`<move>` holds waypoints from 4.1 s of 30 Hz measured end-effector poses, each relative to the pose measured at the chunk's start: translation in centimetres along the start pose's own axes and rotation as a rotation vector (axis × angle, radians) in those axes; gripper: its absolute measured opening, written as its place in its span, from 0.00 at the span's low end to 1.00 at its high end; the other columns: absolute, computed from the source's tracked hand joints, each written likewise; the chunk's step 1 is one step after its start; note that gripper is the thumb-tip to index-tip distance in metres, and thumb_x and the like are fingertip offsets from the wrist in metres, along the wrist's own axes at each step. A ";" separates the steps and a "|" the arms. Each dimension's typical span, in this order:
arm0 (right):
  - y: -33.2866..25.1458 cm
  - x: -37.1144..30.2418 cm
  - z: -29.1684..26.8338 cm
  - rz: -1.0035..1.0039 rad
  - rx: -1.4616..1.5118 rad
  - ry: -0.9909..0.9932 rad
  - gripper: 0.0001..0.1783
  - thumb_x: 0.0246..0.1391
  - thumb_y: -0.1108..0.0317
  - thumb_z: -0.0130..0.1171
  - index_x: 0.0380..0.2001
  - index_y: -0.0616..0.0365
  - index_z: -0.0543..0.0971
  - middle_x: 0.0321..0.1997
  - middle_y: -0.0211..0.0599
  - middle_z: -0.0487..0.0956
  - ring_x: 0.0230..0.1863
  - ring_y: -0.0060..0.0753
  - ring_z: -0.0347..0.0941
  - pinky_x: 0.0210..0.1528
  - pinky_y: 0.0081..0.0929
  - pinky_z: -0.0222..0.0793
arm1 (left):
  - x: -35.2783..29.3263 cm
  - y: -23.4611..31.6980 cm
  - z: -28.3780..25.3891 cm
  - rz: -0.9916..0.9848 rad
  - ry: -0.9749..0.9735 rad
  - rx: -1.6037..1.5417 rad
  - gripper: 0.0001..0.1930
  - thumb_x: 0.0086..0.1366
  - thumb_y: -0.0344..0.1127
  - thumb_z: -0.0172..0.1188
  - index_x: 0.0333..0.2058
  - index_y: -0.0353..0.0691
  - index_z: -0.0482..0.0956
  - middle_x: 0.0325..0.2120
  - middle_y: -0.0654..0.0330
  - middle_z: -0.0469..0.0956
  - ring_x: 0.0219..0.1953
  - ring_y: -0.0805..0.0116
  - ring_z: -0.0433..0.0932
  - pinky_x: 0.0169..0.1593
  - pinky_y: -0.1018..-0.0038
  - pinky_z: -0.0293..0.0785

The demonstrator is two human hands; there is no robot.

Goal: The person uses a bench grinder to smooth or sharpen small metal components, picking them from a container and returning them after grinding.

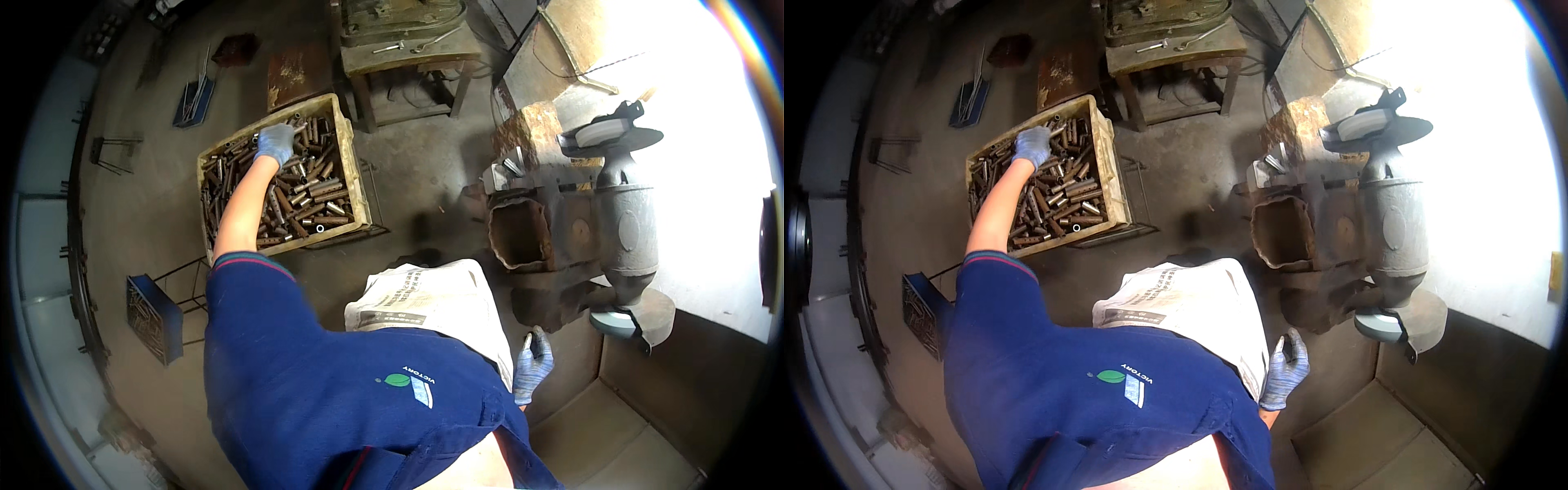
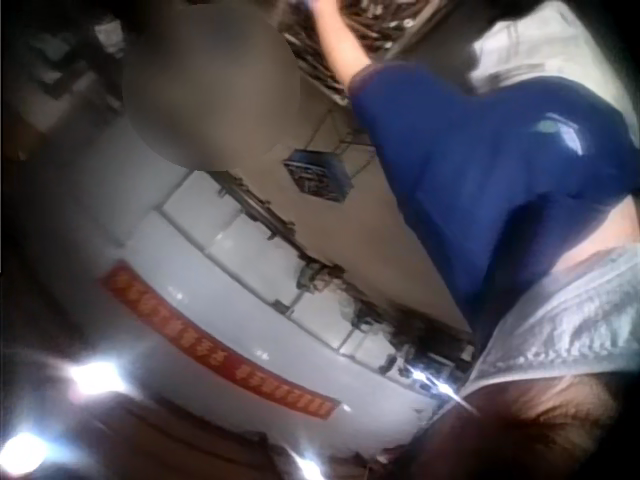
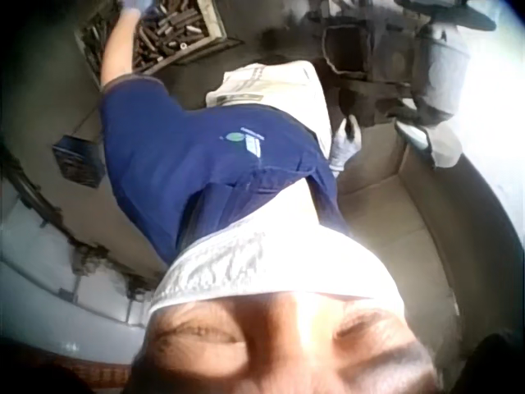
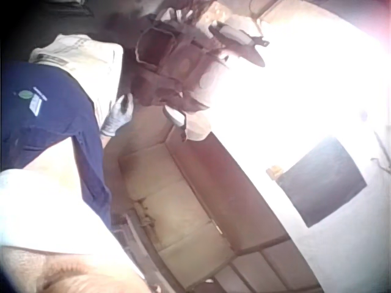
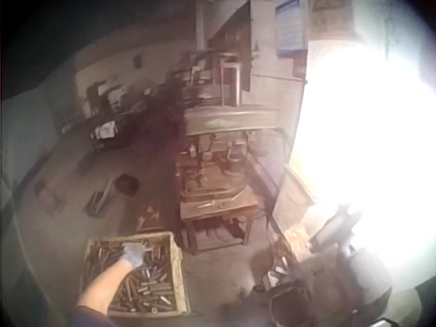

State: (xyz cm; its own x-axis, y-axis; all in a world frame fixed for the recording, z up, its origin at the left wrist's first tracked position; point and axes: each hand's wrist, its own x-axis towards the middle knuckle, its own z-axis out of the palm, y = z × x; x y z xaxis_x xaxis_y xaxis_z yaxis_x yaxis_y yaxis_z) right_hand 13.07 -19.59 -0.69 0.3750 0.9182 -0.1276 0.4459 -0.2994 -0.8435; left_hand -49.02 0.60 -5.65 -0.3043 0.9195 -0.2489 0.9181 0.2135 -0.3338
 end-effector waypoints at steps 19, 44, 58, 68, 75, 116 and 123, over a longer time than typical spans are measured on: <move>-6.6 2.5 -0.5 -0.442 0.068 0.160 0.21 0.37 0.70 0.67 0.39 0.63 0.78 0.45 0.47 0.74 0.46 0.44 0.74 0.48 0.31 0.70 | -17.8 36.9 -19.7 1.544 0.093 -1.154 0.14 0.46 0.25 0.65 0.35 0.36 0.77 0.26 0.58 0.73 0.25 0.67 0.75 0.30 0.75 0.71; -0.2 0.0 -1.9 -0.242 0.205 0.783 0.14 0.45 0.75 0.61 0.39 0.62 0.79 0.46 0.42 0.71 0.51 0.38 0.67 0.54 0.29 0.63 | -20.5 49.8 -17.7 1.179 -1.200 -1.545 0.10 0.60 0.27 0.58 0.40 0.31 0.77 0.29 0.62 0.79 0.29 0.80 0.74 0.33 0.82 0.73; 9.7 5.0 -3.5 -0.116 0.349 0.659 0.12 0.57 0.80 0.48 0.43 0.68 0.75 0.50 0.41 0.73 0.48 0.33 0.72 0.54 0.32 0.70 | -21.9 57.7 -15.5 0.955 -1.032 -1.701 0.06 0.59 0.24 0.57 0.36 0.30 0.78 0.29 0.59 0.78 0.28 0.75 0.76 0.34 0.77 0.79; 10.6 6.4 -6.0 -0.017 0.634 0.746 0.08 0.53 0.75 0.56 0.36 0.63 0.80 0.38 0.36 0.80 0.40 0.23 0.74 0.45 0.21 0.69 | -23.7 61.0 -13.9 0.743 -1.187 -1.808 0.06 0.59 0.24 0.57 0.35 0.29 0.77 0.29 0.56 0.78 0.28 0.69 0.78 0.36 0.73 0.80; 10.0 8.0 -4.3 -0.021 0.549 0.744 0.08 0.52 0.73 0.58 0.36 0.63 0.80 0.36 0.35 0.81 0.39 0.22 0.74 0.43 0.21 0.68 | -21.4 60.9 -14.1 0.731 -1.088 -1.735 0.05 0.58 0.25 0.58 0.33 0.31 0.78 0.27 0.58 0.79 0.27 0.72 0.77 0.34 0.78 0.76; 6.4 7.6 -3.5 -0.252 0.202 0.475 0.14 0.56 0.74 0.50 0.46 0.67 0.75 0.51 0.48 0.72 0.54 0.43 0.69 0.57 0.36 0.64 | -15.9 57.0 -13.4 0.896 -1.095 -1.746 0.08 0.60 0.26 0.56 0.38 0.30 0.75 0.31 0.54 0.78 0.29 0.67 0.79 0.36 0.73 0.79; 1.3 3.0 -5.6 -0.392 0.032 0.491 0.24 0.48 0.60 0.62 0.46 0.65 0.75 0.53 0.51 0.71 0.56 0.44 0.67 0.57 0.34 0.63 | -18.1 51.2 -18.0 1.087 -1.228 -1.699 0.10 0.60 0.29 0.58 0.39 0.30 0.75 0.32 0.52 0.79 0.33 0.67 0.80 0.37 0.75 0.77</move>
State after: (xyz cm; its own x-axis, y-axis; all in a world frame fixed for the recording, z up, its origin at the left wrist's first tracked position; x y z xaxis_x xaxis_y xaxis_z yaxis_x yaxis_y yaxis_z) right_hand 19.36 -18.67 0.78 0.5216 0.7296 0.4423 0.6042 0.0501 -0.7952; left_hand 8.04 0.86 -1.84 0.8827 0.4330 -0.1825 -0.0919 0.5401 0.8366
